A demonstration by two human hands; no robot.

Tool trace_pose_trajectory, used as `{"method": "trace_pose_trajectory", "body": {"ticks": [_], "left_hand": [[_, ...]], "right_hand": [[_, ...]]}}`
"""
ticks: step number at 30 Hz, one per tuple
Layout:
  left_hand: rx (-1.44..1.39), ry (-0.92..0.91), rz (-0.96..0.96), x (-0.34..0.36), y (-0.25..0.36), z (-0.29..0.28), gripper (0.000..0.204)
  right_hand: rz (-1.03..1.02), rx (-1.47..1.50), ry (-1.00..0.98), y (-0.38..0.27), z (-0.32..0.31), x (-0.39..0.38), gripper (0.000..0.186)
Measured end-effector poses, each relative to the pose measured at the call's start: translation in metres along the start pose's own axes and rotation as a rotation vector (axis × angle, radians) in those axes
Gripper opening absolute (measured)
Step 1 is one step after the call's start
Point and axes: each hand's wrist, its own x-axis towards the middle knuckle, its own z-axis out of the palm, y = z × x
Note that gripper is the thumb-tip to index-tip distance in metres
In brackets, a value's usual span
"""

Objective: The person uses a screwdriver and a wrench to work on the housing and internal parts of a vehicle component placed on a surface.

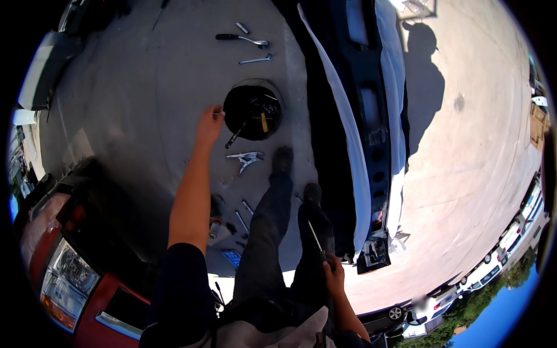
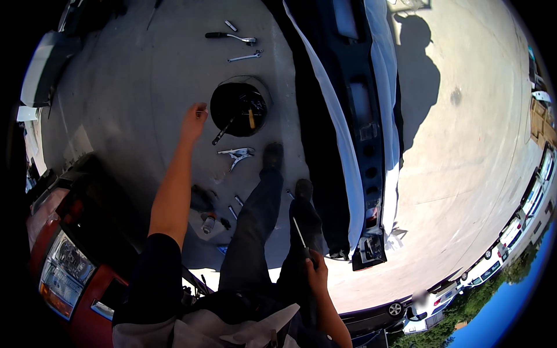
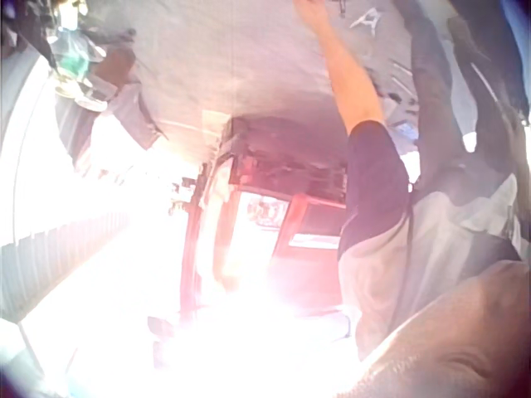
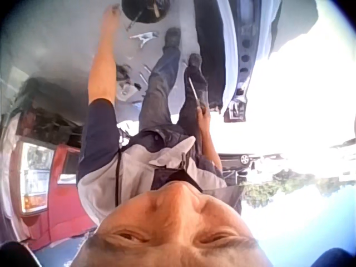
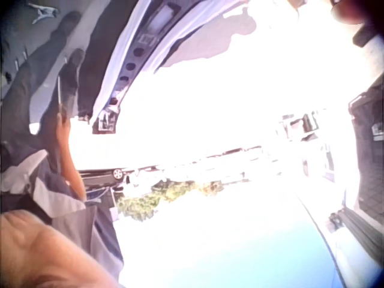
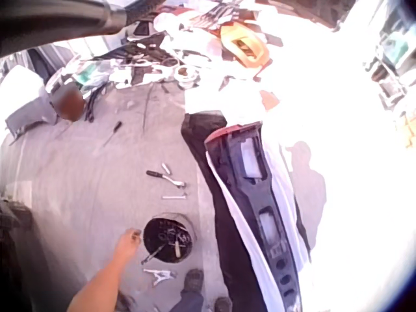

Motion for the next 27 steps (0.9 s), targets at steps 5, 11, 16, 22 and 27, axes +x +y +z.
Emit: {"method": "trace_pose_trajectory", "body": {"ticks": [5,11,16,22,27], "left_hand": [[0.033,-0.029,0.052,0.080,0.002,0.011,0.031],[0.246,-0.151,-0.011,0.191,-0.007,0.060,0.036],[0.551,-0.207,0.042,0.270,-0.029,0.123,0.039],[0.781,-0.238,0.243,0.305,-0.059,0.152,0.033],[0.931,-0.395,0.229,0.286,-0.076,0.143,0.023]], "right_hand": [[-0.408,-0.360,-0.020,-0.118,0.038,0.045,0.040],[-0.738,-0.621,-0.018,-0.178,0.057,0.122,0.048],[-0.728,-0.540,-0.018,-0.204,0.031,0.151,0.046],[-0.748,-0.478,-0.062,-0.210,0.017,0.161,0.051],[-0.736,-0.424,-0.076,-0.211,0.017,0.158,0.053]]}}
